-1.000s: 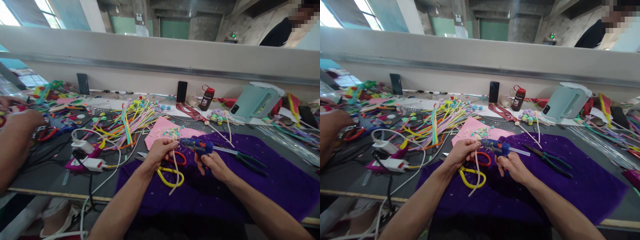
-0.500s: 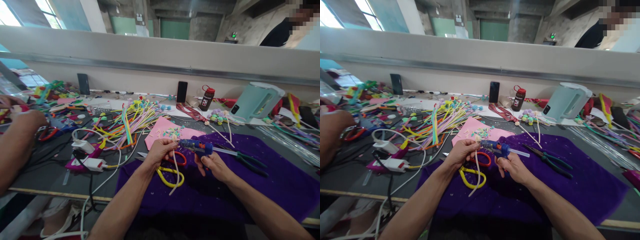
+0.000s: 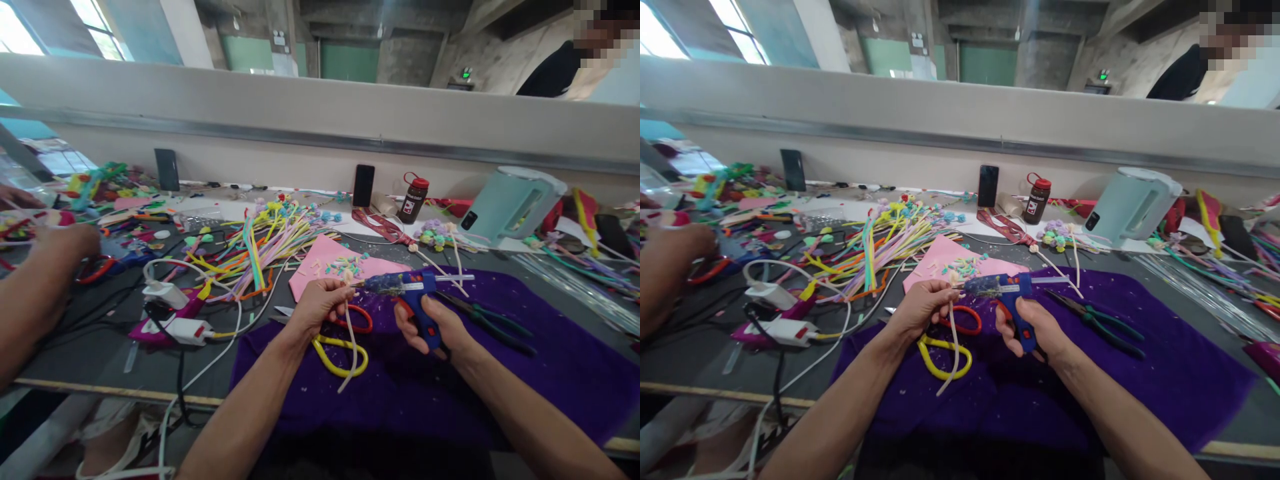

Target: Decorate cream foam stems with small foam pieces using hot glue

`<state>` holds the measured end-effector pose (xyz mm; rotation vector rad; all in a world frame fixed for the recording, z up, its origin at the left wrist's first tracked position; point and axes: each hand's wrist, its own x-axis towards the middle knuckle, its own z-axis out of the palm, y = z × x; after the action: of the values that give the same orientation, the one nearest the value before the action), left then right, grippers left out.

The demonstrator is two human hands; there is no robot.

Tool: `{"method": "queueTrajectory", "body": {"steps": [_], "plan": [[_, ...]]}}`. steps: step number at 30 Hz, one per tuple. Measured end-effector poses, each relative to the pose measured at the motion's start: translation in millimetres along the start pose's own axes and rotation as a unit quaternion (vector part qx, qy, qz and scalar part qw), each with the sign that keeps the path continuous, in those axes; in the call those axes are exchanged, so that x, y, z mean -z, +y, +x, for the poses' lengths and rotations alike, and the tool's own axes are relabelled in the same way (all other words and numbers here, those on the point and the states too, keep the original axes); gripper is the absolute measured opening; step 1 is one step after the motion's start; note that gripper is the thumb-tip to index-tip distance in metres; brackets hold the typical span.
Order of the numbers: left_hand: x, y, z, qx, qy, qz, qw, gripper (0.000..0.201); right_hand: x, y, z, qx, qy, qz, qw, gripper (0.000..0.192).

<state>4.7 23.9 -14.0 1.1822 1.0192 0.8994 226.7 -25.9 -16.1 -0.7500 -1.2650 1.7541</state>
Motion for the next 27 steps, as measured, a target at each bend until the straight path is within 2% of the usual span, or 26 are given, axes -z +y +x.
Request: {"method": "queueTrajectory", "body": {"steps": [3, 6, 11, 18, 20, 21, 22, 23, 25, 27], "plan": [[0.3, 1.0, -0.4, 0.002, -0.002, 0.001, 1.0, 0.026, 4.6, -1.2, 1.8, -0.033, -0.013, 0.078, 0.996, 0.05], [0.3, 1.6, -1.0, -0.001, -0.01, -0.003, 1.0, 0.027, 4.7, -1.3, 3.0, -0.047, -0.006, 0.082, 0.995, 0.052], [-0.6, 0.8, -1.6, -0.001, -0.013, 0.003, 1.0, 0.026, -1.4, 0.4, 2.3, -0.005, 0.019, 0.004, 1.0, 0.05], [-0.6, 0.2, -0.6, 0.003, -0.01, 0.005, 1.0, 0.025, 4.5, -0.2, 0.4, 0.012, -0.021, -0.039, 0.999, 0.048], [0.8, 0.7, 0.2, 0.0, -0.01, 0.002, 1.0, 0.027, 8.5, -5.4, -1.4, 0.049, 0.001, -0.083, 0.995, 0.049], [1.5, 0.9, 0.7, 0.0, -0.009, -0.001, 1.0, 0.028, 10.3, -8.6, -2.0, 0.076, 0.032, -0.13, 0.988, 0.048], [2.1, 1.1, 1.1, 0.0, -0.009, -0.003, 1.0, 0.029, 11.8, -11.8, -2.2, 0.105, 0.076, -0.197, 0.972, 0.044], [2.6, 1.3, 1.4, 0.001, -0.008, -0.005, 1.0, 0.029, 13.1, -14.8, -1.8, 0.129, 0.125, -0.281, 0.943, 0.039], [3.3, 1.7, 1.7, 0.002, -0.005, -0.008, 1.0, 0.029, 15.7, -18.3, 0.9, 0.148, 0.199, -0.45, 0.858, 0.032], [3.5, 2.2, 1.3, 0.004, -0.003, -0.012, 1.0, 0.029, 19.4, -17.3, 5.9, 0.132, 0.221, -0.566, 0.783, 0.034]]}}
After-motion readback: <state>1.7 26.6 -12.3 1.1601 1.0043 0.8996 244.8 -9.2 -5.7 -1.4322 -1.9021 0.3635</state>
